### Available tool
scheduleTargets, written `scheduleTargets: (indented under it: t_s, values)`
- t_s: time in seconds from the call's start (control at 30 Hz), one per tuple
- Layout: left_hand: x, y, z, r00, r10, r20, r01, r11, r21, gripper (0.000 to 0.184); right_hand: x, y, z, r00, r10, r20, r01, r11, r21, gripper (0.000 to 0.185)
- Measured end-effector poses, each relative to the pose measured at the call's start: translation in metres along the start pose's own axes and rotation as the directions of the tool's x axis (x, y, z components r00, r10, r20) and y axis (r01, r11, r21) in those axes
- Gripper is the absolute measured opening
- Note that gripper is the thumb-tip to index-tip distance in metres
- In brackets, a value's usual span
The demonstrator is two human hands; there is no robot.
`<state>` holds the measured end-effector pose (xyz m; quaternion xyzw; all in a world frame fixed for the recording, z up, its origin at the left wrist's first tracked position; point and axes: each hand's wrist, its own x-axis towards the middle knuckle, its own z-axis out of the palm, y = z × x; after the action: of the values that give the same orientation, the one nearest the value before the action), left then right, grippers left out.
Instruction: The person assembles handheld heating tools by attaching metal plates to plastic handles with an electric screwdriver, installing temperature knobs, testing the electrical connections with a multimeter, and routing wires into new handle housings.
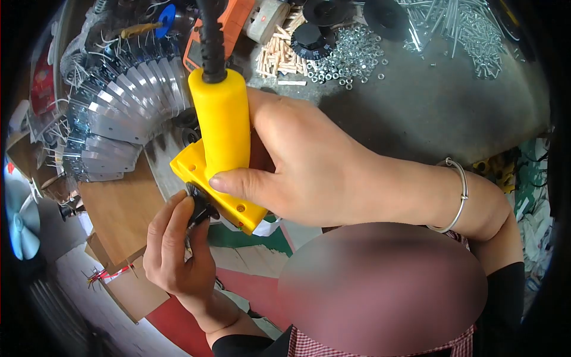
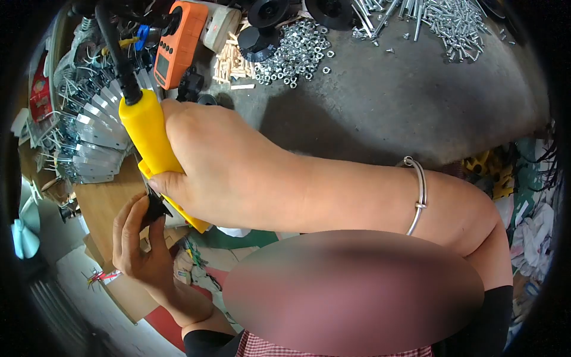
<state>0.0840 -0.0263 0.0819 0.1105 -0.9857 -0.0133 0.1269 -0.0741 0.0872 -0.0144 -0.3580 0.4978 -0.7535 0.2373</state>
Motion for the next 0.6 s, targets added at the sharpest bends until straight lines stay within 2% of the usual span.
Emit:
scheduleTargets:
  t_s: [0.1, 0.17, 0.2, 0.27, 0.4, 0.47, 0.53, 0.6]
  values:
    - [-0.001, 0.001, 0.004, 0.999, 0.01, -0.033, -0.008, 0.998, 0.06, 0.036, 0.002, 0.004, -0.002, 0.998, 0.063, 0.022, -0.064, 0.996, 0.063, 0.031]
    - [-0.002, -0.003, 0.007, 0.994, -0.105, -0.036, 0.098, 0.984, -0.151, 0.033, 0.002, 0.002, -0.003, 0.995, 0.091, 0.04, -0.093, 0.993, 0.071, 0.032]
    - [-0.002, -0.001, 0.008, 0.994, -0.107, -0.032, 0.1, 0.982, -0.159, 0.033, 0.001, 0.001, -0.004, 0.991, 0.119, 0.054, -0.124, 0.989, 0.085, 0.032]
    - [-0.001, 0.005, 0.009, 0.997, 0.007, -0.073, -0.001, 0.997, 0.075, 0.032, 0.001, 0.002, -0.004, 0.994, 0.106, 0.037, -0.107, 0.993, 0.041, 0.033]
    - [0.0, 0.005, 0.011, 0.998, -0.031, -0.061, 0.036, 0.996, 0.079, 0.033, 0.001, 0.007, -0.003, 0.998, 0.062, 0.001, -0.062, 0.998, -0.02, 0.032]
    - [-0.002, -0.006, 0.01, 0.997, -0.069, -0.02, 0.069, 0.998, 0.013, 0.035, 0.002, 0.008, -0.001, 0.999, 0.013, -0.035, -0.016, 0.998, -0.061, 0.031]
    - [-0.006, -0.02, 0.013, 0.975, -0.219, -0.032, 0.204, 0.946, -0.252, 0.038, 0.003, 0.002, 0.002, 0.997, 0.042, -0.069, -0.044, 0.999, -0.032, 0.032]
    - [-0.008, -0.032, 0.004, 0.936, -0.347, 0.053, 0.331, 0.82, -0.468, 0.036, 0.006, -0.001, 0.006, 0.997, 0.018, -0.079, -0.015, 0.999, 0.041, 0.033]
